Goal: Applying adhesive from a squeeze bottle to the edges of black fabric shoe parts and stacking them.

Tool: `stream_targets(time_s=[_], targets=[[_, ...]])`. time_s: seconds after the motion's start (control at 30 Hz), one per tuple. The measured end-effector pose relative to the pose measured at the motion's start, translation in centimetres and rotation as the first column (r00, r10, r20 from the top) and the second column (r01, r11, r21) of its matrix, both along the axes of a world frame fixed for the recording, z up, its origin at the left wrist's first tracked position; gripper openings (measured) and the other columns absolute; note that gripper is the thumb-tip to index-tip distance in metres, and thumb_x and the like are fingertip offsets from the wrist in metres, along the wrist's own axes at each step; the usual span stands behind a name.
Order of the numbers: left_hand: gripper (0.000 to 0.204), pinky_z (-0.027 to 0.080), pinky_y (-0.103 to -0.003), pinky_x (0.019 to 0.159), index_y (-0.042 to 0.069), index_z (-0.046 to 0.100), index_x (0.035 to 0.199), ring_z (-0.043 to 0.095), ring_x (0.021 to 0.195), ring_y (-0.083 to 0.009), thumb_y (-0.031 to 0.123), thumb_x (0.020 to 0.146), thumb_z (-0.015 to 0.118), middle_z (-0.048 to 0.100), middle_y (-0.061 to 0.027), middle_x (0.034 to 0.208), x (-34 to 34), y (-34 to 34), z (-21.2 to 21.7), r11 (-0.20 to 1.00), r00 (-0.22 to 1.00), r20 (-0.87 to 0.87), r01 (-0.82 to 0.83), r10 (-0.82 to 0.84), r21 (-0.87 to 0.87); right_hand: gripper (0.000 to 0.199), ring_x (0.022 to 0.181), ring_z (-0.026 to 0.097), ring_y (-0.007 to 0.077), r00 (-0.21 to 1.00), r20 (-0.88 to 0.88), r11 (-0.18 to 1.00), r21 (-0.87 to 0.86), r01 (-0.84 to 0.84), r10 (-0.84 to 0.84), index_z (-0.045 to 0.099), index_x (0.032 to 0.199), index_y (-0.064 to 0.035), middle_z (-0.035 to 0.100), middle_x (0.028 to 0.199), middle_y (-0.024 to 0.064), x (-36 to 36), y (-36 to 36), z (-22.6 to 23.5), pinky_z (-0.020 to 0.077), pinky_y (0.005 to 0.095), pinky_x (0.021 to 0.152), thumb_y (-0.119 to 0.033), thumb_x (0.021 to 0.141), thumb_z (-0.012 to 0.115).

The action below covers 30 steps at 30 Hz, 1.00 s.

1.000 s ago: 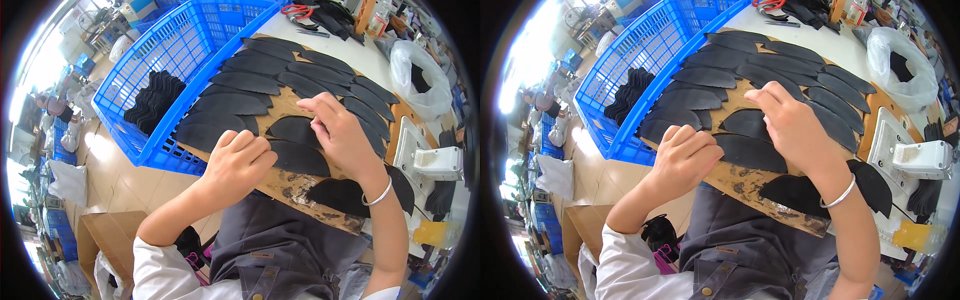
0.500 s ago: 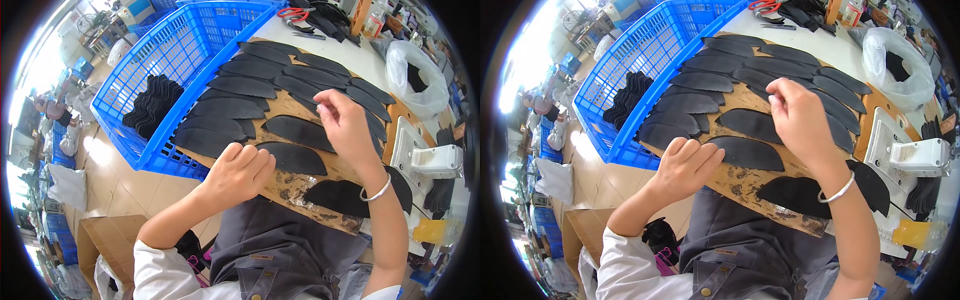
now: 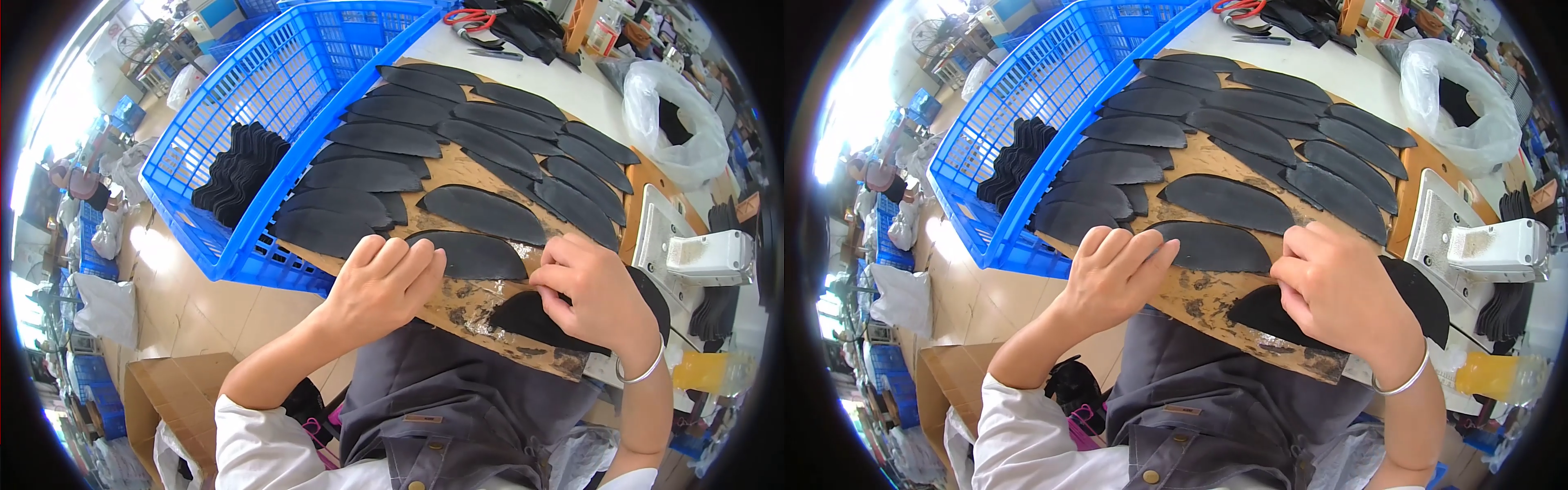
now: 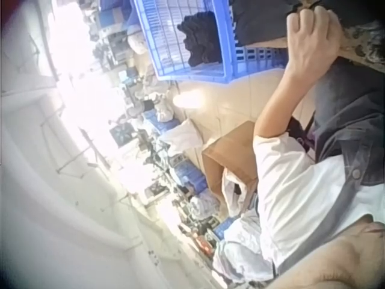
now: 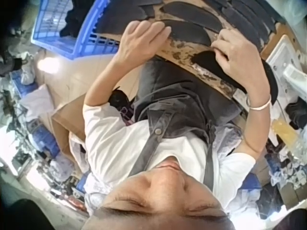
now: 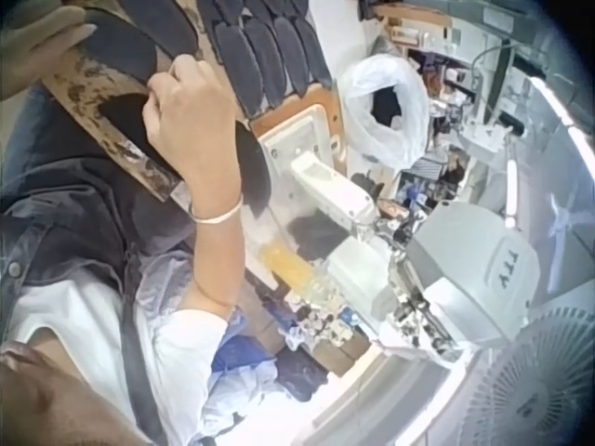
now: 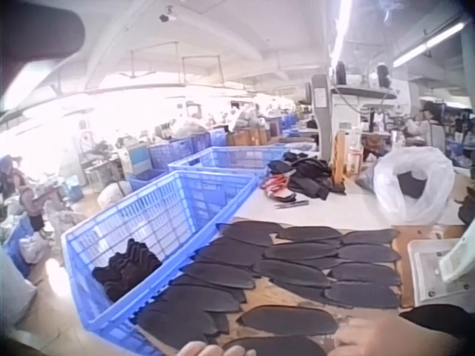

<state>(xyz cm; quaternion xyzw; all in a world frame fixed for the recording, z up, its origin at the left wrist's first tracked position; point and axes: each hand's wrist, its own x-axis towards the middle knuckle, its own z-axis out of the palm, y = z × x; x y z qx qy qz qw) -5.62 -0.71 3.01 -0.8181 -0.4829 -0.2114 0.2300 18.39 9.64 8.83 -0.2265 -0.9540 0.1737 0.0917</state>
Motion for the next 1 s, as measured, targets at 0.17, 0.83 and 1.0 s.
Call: stream_targets(time_s=[0.17, 0.83, 1.0], targets=[[0.028, 0.036, -0.027, 0.062, 0.001, 0.061, 0.093, 0.045, 0.072, -0.0137, 0.01, 0.066, 0.064, 0.052, -0.003, 0.09, 0.0, 0.1, -0.1, 1.0, 1.0, 0.008, 0.009, -0.009, 0.004, 0.01, 0.071, 0.053, 0.0212, 0.998, -0.021, 0.984, 0.168, -0.053, 0.057, 0.066, 0.077, -0.0037, 0.05, 0.073, 0.0049, 0.8, -0.3, -0.5, 0.047, 0.0323, 0.064, -0.006, 0.068, 0.066], [0.019, 0.043, -0.031, 0.062, 0.003, 0.063, 0.087, 0.055, 0.07, -0.0222, -0.003, 0.069, 0.062, 0.057, -0.0075, 0.08, -4.2, -1.3, 3.1, 0.969, 0.837, 0.491, -0.236, 0.241, -0.072, 0.013, 0.074, 0.056, 0.0232, 0.997, -0.077, 0.999, 0.036, 0.007, -0.004, 0.068, 0.079, -0.0037, 0.058, 0.077, 0.0056, 0.9, 0.3, -1.4, 0.0476, 0.0327, 0.064, 0.0, 0.067, 0.067], [0.004, 0.044, -0.029, 0.054, 0.003, 0.061, 0.08, 0.054, 0.062, -0.0176, 0.003, 0.078, 0.065, 0.057, -0.006, 0.069, -6.1, -4.4, 3.9, 0.853, 0.741, 0.551, -0.055, 0.383, -0.519, 0.008, 0.069, 0.059, 0.0233, 0.987, -0.16, 1.0, 0.018, 0.024, -0.021, 0.061, 0.074, -0.0031, 0.058, 0.073, 0.0062, 1.0, 0.5, -2.4, 0.0479, 0.0327, 0.061, -0.002, 0.069, 0.068]])
